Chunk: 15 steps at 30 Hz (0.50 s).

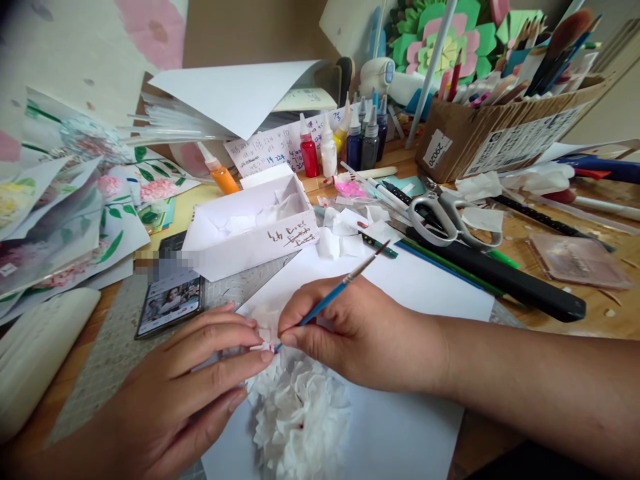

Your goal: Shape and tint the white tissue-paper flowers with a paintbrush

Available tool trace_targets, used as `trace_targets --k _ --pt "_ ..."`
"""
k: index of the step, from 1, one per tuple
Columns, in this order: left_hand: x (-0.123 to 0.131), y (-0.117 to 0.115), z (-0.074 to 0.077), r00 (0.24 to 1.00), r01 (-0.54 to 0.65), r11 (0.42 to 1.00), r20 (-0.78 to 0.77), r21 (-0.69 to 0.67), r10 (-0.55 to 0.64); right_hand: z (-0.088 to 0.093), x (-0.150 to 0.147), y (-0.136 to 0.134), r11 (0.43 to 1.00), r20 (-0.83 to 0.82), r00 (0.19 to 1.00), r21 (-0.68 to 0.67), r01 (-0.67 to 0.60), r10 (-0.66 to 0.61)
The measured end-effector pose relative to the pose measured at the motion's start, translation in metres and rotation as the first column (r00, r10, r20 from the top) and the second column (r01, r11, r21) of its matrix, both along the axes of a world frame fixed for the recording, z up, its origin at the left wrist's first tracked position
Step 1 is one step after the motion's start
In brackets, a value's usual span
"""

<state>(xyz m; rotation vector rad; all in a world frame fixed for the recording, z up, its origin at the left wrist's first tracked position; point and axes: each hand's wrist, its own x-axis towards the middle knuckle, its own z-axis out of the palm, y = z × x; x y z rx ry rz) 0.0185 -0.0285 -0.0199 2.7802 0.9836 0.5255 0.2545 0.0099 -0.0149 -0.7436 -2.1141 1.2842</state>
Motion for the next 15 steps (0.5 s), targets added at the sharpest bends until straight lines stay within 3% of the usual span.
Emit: trace_targets --k 8,15 --pt "-0.0019 0.0019 0.0024 0.997 0.054 0.999 -0.05 0.007 -0.053 -0.0053 -0.0006 0.0006 0.999 -0.059 0.998 0.029 0.036 -0.035" --pt "0.0005 -0.0013 0.0041 0.999 0.023 1.0 -0.036 -0.019 -0.023 -0.0002 -0.0008 0.0003 0.992 -0.021 0.998 -0.115 0.057 -0.06"
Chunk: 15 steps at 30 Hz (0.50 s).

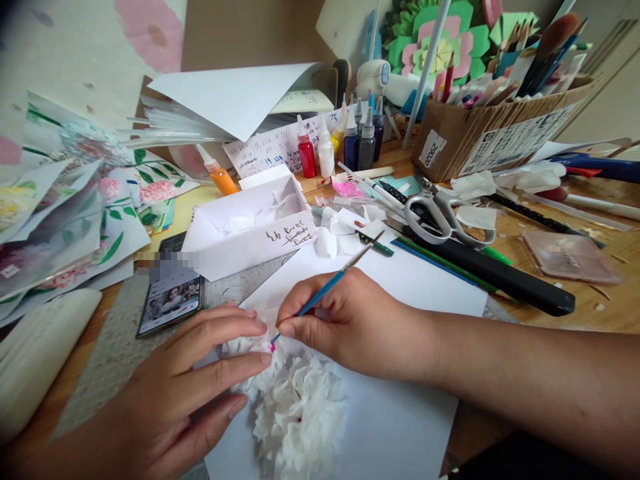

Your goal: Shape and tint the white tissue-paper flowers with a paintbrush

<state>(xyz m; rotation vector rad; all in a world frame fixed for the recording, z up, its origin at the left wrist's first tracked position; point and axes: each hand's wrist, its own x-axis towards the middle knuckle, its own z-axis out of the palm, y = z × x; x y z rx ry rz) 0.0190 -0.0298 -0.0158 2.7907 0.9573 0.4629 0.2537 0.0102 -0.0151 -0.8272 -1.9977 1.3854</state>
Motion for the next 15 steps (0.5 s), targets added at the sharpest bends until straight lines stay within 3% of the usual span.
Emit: trace_targets --k 4,10,13,15 --pt "0.001 -0.002 0.002 0.999 0.037 0.999 -0.007 0.016 -0.037 0.003 0.002 0.0 0.998 0.016 0.999 -0.037 0.043 -0.042" --pt "0.0 -0.003 -0.003 1.0 0.006 1.0 0.025 0.029 -0.006 0.012 0.014 0.006 0.985 0.029 0.989 0.104 0.14 -0.143" --pt "0.0 -0.001 -0.011 0.998 -0.03 0.997 0.055 0.072 0.026 0.021 0.029 0.014 0.907 0.003 0.945 0.282 0.314 -0.328" --pt "0.0 0.0 -0.016 0.995 -0.038 0.995 0.091 0.091 0.03 0.025 0.04 0.02 0.84 0.025 0.912 0.401 0.366 -0.409"
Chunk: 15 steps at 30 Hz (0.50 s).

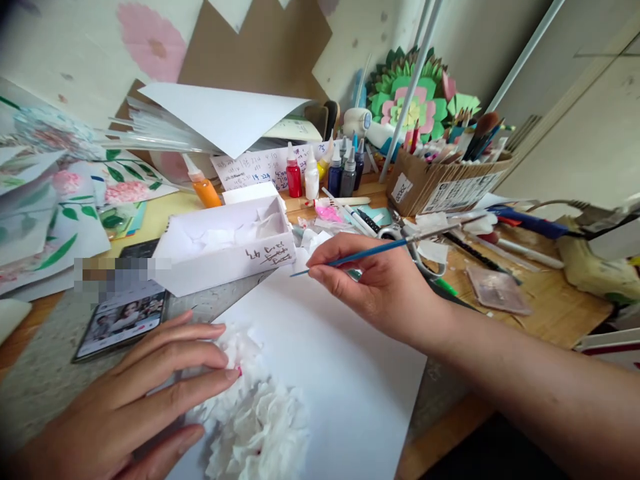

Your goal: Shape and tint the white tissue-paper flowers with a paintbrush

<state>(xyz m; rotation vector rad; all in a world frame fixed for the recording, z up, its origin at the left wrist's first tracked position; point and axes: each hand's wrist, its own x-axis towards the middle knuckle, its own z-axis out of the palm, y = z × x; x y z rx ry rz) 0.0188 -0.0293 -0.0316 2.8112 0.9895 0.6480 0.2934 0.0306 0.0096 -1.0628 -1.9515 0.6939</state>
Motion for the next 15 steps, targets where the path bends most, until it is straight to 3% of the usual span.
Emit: trace_targets --k 3,7,12,15 --pt "0.0 0.002 -0.006 0.998 -0.001 0.999 0.058 0.035 -0.001 0.0 0.011 0.009 0.999 0.119 0.993 0.051 -0.01 0.004" --pt "0.001 0.002 -0.009 0.995 -0.021 0.998 0.095 0.054 0.016 -0.009 0.012 0.015 0.989 0.158 0.982 0.09 -0.12 0.105" --pt "0.002 0.0 -0.004 0.989 -0.05 0.998 0.14 -0.041 0.055 -0.021 0.001 0.019 0.928 0.252 0.94 0.231 -0.291 0.232" --pt "0.003 -0.001 -0.001 0.987 -0.064 0.993 0.138 -0.098 0.077 -0.028 -0.001 0.024 0.908 0.311 0.92 0.265 -0.324 0.238"
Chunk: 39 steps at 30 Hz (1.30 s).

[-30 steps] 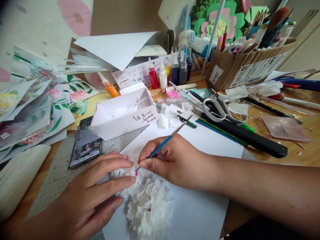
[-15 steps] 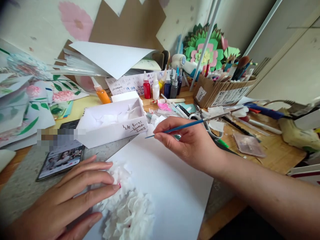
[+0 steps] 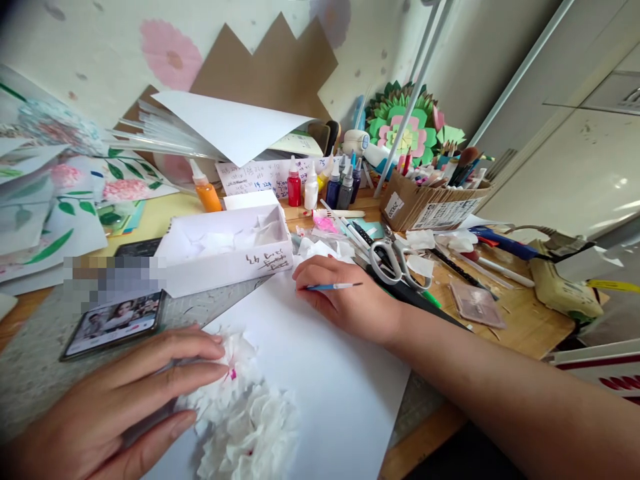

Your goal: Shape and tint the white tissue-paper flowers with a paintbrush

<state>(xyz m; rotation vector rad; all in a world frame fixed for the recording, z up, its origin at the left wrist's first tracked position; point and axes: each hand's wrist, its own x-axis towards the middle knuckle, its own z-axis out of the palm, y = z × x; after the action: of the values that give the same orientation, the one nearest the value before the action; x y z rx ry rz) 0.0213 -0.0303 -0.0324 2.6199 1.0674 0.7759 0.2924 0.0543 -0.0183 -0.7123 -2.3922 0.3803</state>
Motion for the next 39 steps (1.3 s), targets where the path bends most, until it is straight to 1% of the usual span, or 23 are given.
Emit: trace_targets --k 3,5,6,7,8,9,10,11,12,13,14,15,16,18,20,23,27,30,36,39 --pt "0.0 -0.001 0.004 1.0 0.002 0.999 0.001 -0.042 -0.002 -0.004 0.001 0.004 0.999 0.05 0.998 0.039 0.033 -0.034" --pt "0.0 -0.001 0.006 1.0 0.012 0.996 0.002 -0.09 -0.012 -0.001 0.0 0.001 0.994 0.007 0.996 0.071 0.085 -0.086" --pt "0.0 -0.001 0.007 1.0 0.016 0.993 0.002 -0.118 -0.016 0.002 -0.003 -0.003 0.991 -0.043 0.992 0.059 0.117 -0.115" --pt "-0.001 -0.001 0.009 1.0 0.023 0.989 -0.001 -0.148 -0.023 0.006 -0.006 -0.007 0.989 -0.105 0.984 0.014 0.144 -0.142" --pt "-0.001 0.0 0.01 1.0 0.03 0.984 -0.002 -0.174 -0.031 0.011 -0.01 -0.013 0.986 -0.181 0.971 -0.073 0.147 -0.158" --pt "-0.002 0.001 0.01 0.999 0.036 0.981 -0.001 -0.192 -0.037 0.017 -0.014 -0.02 0.973 -0.264 0.951 -0.204 0.108 -0.161" --pt "-0.002 0.001 0.011 0.999 0.041 0.978 -0.001 -0.206 -0.042 0.022 -0.019 -0.026 0.934 -0.349 0.924 -0.358 0.022 -0.155" --pt "-0.002 0.002 0.012 0.999 0.044 0.976 0.0 -0.214 -0.045 0.025 -0.024 -0.033 0.871 -0.431 0.892 -0.481 -0.103 -0.133" --pt "-0.003 0.002 0.012 0.999 0.047 0.974 -0.002 -0.222 -0.049 0.028 -0.028 -0.038 0.796 -0.486 0.866 -0.569 -0.208 -0.12" --pt "-0.003 0.003 0.013 0.999 0.05 0.972 -0.003 -0.229 -0.052 0.028 -0.033 -0.042 0.73 -0.516 0.849 -0.623 -0.282 -0.112" --pt "-0.003 0.003 0.013 0.998 0.054 0.971 -0.003 -0.234 -0.056 0.027 -0.037 -0.045 0.686 -0.514 0.852 -0.656 -0.314 -0.102" --pt "-0.004 0.003 0.013 0.998 0.061 0.969 -0.002 -0.24 -0.064 0.024 -0.04 -0.046 0.669 -0.482 0.871 -0.679 -0.303 -0.095" --pt "-0.004 0.003 0.012 0.998 0.068 0.967 0.0 -0.245 -0.07 0.021 -0.043 -0.047 0.673 -0.432 0.898 -0.691 -0.266 -0.088" --pt "-0.004 0.002 0.011 0.997 0.076 0.964 0.008 -0.253 -0.077 0.013 -0.047 -0.047 0.713 -0.312 0.947 -0.68 -0.169 -0.073" --pt "-0.005 0.002 0.01 0.997 0.082 0.962 0.01 -0.26 -0.082 0.008 -0.05 -0.047 0.756 -0.238 0.97 -0.643 -0.121 -0.047" --pt "-0.004 0.003 0.01 0.996 0.086 0.963 0.006 -0.256 -0.087 0.006 -0.05 -0.048 0.804 -0.204 0.979 -0.581 -0.128 0.009" --pt "-0.004 0.003 0.011 0.997 0.081 0.968 0.011 -0.238 -0.081 0.01 -0.051 -0.047 0.832 -0.225 0.972 -0.526 -0.174 0.061" --pt "-0.005 0.002 0.01 0.996 0.085 0.965 0.012 -0.247 -0.084 0.012 -0.052 -0.046 0.856 -0.248 0.966 -0.483 -0.183 0.067" --pt "-0.005 0.002 0.01 0.996 0.09 0.963 0.014 -0.254 -0.089 0.009 -0.053 -0.046 0.888 -0.274 0.956 -0.406 -0.215 0.107" --pt "-0.004 0.003 0.01 0.997 0.072 0.965 0.0 -0.252 -0.075 0.006 -0.053 -0.045 0.893 -0.216 0.969 -0.403 -0.203 0.123"
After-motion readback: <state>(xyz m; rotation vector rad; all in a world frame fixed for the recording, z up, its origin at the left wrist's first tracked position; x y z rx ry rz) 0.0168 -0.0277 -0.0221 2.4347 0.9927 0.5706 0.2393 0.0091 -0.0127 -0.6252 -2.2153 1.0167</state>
